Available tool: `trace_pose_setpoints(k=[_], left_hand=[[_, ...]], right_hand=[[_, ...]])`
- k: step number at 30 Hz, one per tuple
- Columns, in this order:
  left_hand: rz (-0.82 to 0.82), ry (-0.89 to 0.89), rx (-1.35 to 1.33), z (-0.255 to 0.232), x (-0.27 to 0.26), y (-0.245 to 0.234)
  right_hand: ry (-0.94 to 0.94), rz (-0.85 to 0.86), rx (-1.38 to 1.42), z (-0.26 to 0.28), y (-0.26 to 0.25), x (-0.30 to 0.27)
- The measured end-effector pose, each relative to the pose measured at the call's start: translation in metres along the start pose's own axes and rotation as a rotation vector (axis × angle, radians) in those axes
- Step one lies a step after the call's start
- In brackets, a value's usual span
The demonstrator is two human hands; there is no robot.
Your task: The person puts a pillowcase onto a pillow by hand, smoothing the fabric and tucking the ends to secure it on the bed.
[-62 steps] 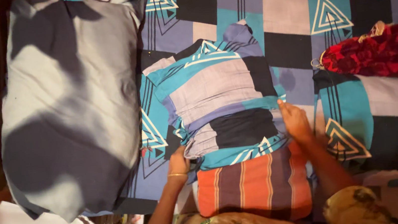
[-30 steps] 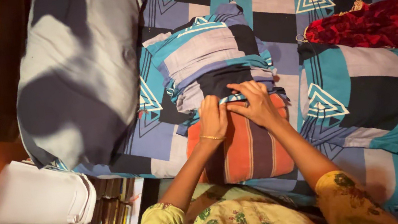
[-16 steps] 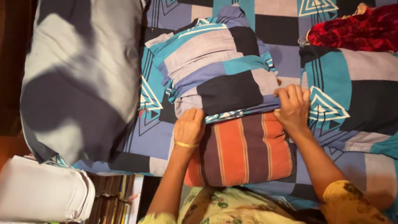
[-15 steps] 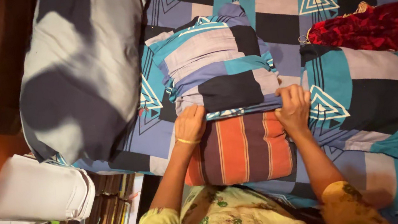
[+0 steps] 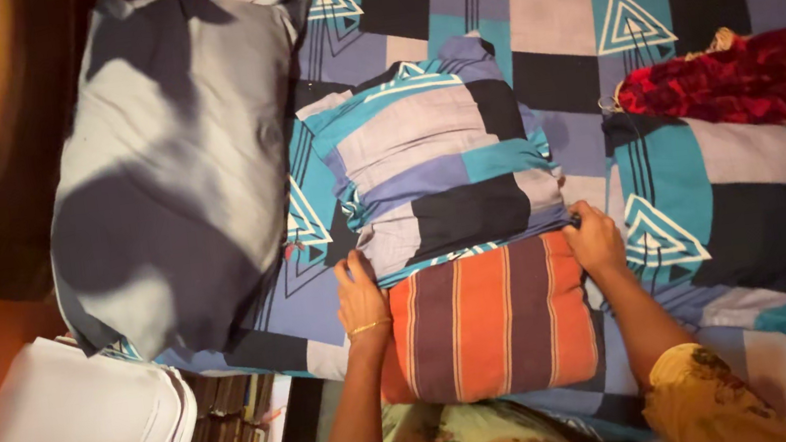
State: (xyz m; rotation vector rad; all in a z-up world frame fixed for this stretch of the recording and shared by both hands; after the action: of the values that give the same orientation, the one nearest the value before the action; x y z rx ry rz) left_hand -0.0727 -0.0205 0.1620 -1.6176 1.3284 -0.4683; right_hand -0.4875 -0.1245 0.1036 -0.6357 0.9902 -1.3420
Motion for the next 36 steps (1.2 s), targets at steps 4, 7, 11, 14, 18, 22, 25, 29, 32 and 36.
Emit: trace_pose_setpoints(k=[4,7,11,14,18,22,25,29,32,36], left_hand=[[0.243,-0.122,-0.052,0.036,0.013,0.034],[0.408,-0.198,-0.264,0.064,0.023,0.069],[0.593,-0.517,-0.772,0.077,0.017,0.095],[0.809,-0.493,-0.706,0.054,0.033,0.070],[1.112,-0.129,-1.388,-0.026,0.080,0.015],[1.038,0.122,-1.697,-0.069,0.136,-0.049],[0.895,0.317,-2.137,-0.109,0.194,-0.072],[0.747,0.543,-2.596,-0.150,0.271,-0.070],[0.769,0.832,-2.666,-0.143,0.277,-0.066],[0.614,0.739,-2.734,-0.163,0.234,-0.118]], right_hand=[[-0.049,0.060,0.134,-0.043,0.046,0.012],[0.114,0.224,0.356,-0.054,0.057,0.001],[0.359,0.564,0.983,-0.010,0.045,-0.034],[0.488,0.745,0.993,0.025,0.022,-0.036],[0.412,0.743,1.170,0.040,-0.011,0.008],[0.314,0.707,1.447,0.067,-0.022,0.038],[0.221,0.647,1.656,0.094,-0.031,0.054],[0.089,0.534,1.837,0.121,-0.068,0.081],[0.028,0.419,1.921,0.111,-0.104,0.089],[-0.113,0.236,2.006,0.103,-0.178,0.126]])
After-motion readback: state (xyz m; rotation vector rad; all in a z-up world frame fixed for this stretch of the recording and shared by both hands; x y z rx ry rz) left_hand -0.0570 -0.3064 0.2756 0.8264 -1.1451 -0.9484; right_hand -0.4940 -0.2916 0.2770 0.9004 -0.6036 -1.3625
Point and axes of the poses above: each hand's wrist, its own x-axis towards the middle knuckle, its own y-axis out of the palm, z = x × y, the point moved 4 cm from there along x, towards the middle knuckle, and after that the axes turned 14 degrees about z, right-handed, at the moved point
